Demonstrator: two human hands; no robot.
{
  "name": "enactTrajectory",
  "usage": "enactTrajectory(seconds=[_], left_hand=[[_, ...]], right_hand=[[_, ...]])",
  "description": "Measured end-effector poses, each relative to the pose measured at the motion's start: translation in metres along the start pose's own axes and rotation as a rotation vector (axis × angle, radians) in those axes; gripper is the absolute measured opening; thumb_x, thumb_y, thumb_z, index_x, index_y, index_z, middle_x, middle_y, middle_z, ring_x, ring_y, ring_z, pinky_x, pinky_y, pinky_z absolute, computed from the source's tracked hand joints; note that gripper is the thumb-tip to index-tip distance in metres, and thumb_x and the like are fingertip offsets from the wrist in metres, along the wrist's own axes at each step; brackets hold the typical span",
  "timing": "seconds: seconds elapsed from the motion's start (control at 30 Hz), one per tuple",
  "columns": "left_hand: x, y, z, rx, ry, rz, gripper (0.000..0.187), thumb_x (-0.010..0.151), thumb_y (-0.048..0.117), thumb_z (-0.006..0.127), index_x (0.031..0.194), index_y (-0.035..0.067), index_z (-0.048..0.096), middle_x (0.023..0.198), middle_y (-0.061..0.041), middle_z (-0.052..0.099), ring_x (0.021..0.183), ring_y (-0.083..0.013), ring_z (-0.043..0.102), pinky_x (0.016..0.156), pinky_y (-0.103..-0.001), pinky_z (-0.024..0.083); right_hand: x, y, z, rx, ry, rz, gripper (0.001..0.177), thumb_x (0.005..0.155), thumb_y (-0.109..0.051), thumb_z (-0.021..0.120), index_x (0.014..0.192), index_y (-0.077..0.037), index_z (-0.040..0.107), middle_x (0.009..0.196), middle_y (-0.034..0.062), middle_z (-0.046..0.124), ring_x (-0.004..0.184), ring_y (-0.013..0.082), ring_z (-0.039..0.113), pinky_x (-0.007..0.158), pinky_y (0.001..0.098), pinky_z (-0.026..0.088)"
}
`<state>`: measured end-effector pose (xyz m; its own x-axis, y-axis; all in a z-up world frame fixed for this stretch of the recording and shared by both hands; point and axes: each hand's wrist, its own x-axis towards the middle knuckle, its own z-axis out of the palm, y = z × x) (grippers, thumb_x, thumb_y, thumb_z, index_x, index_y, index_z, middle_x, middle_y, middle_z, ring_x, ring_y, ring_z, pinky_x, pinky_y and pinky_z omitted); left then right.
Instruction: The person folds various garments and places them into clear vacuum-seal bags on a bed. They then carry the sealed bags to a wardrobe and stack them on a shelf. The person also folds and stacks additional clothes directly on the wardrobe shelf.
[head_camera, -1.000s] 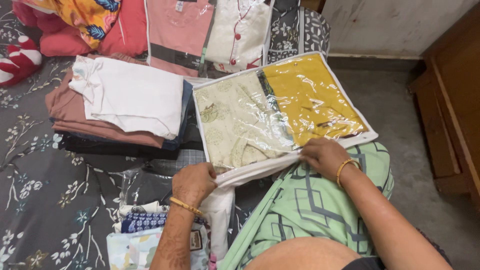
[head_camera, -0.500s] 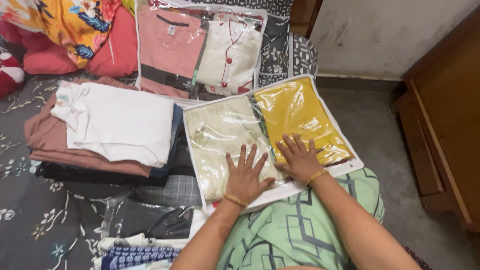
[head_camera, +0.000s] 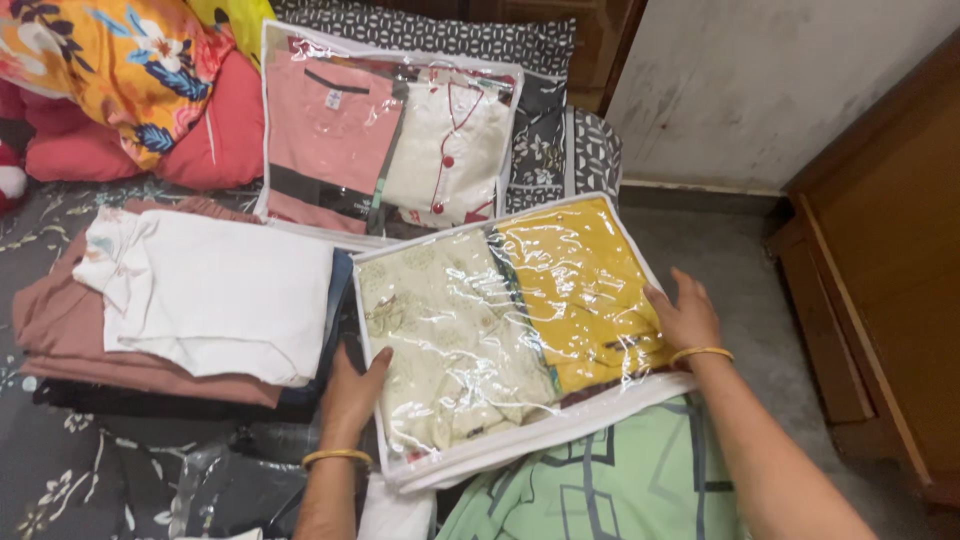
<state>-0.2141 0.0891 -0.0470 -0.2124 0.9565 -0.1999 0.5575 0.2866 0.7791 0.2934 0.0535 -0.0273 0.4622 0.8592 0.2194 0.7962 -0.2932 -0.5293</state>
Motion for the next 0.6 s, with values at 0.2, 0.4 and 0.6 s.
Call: enactTrajectory(seconds=[0.2, 0.4, 0.6], left_hand=[[0.035, -0.026, 0.020, -0.468, -0.337, -0.311, 0.087, 0.083, 0.048, 0.077, 0.143, -0.009, 0.050, 0.130, -0.022, 0.069, 0.118, -0.0302, 0.068, 0.098, -0.038, 0.052], [0.036, -0.008, 0.041, -0.890, -0.549, -0.389, 0.052, 0.085, 0.017, 0.074, 0.131, -0.004, 0.060, 0.109, -0.019, 0.074, 0.088, -0.0288, 0.075, 0.075, -0.042, 0.062], [0.015, 0.006, 0.033, -0.924, -0.459, -0.232, 0.048, 0.082, 0.001, 0.074, 0.128, -0.003, 0.061, 0.110, -0.018, 0.075, 0.087, -0.0277, 0.075, 0.073, -0.039, 0.062]], right_hand=[[0.006, 0.011, 0.010, 0.697, -0.439, 0.619, 0.064, 0.088, -0.041, 0.072, 0.134, 0.000, 0.056, 0.114, 0.0209, 0.070, 0.093, 0.0313, 0.070, 0.075, 0.0445, 0.059], [0.003, -0.011, 0.002, 0.698, -0.524, 0.708, 0.054, 0.084, -0.028, 0.078, 0.125, 0.002, 0.059, 0.103, 0.0212, 0.074, 0.076, 0.0309, 0.075, 0.064, 0.0447, 0.063], [-0.002, -0.011, -0.011, 0.882, -0.527, 0.668, 0.048, 0.082, -0.019, 0.075, 0.123, 0.002, 0.063, 0.104, 0.0207, 0.076, 0.080, 0.0302, 0.076, 0.068, 0.0438, 0.063]])
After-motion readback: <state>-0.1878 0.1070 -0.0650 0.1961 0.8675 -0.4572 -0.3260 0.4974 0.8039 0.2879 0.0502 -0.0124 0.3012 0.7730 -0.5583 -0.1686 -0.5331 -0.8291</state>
